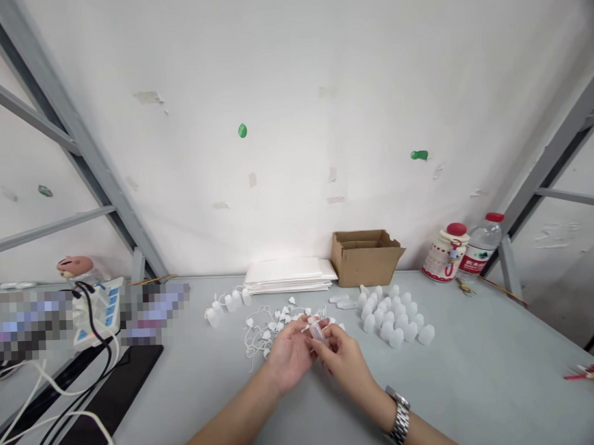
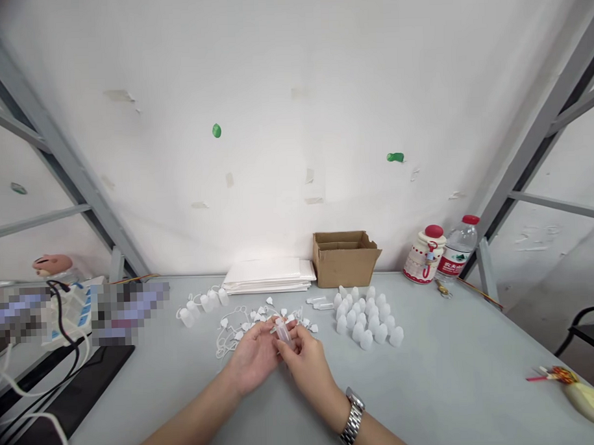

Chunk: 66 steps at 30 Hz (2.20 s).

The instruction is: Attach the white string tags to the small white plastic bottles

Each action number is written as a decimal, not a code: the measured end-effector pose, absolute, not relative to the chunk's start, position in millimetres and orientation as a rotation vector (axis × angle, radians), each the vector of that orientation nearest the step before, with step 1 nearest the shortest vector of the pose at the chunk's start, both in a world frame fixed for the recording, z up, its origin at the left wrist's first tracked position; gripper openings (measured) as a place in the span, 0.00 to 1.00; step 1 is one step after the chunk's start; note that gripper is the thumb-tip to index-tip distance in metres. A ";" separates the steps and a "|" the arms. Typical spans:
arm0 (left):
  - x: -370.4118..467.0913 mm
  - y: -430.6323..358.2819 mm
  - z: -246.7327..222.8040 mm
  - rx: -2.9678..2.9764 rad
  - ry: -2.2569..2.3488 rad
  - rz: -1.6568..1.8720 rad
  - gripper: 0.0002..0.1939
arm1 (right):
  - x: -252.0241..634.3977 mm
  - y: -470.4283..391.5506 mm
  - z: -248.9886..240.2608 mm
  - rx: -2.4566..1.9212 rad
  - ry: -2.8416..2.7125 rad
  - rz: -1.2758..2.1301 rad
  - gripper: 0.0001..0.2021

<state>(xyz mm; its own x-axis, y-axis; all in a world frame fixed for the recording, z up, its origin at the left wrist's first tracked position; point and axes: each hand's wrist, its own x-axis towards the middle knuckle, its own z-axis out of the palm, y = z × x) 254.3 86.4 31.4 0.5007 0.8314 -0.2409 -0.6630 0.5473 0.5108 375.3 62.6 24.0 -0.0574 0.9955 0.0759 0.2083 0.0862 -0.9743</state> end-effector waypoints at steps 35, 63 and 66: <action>249.5 86.8 32.3 0.346 0.444 0.903 0.03 | 381.9 67.9 35.1 -0.579 -0.885 1.986 0.11; 249.2 84.3 45.9 0.553 0.567 0.874 0.16 | 382.6 70.1 31.2 -0.534 -0.972 1.990 0.15; 250.2 84.2 46.2 0.499 0.552 0.883 0.15 | 381.3 69.0 31.2 -0.534 -0.957 1.989 0.15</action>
<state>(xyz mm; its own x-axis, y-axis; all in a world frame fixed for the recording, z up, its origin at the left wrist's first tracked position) 250.2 84.2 46.2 0.5159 0.8223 -0.2403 -0.5763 0.5407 0.6128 381.3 69.0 31.2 -0.5536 0.8326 -0.0166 -0.5069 -0.3527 -0.7866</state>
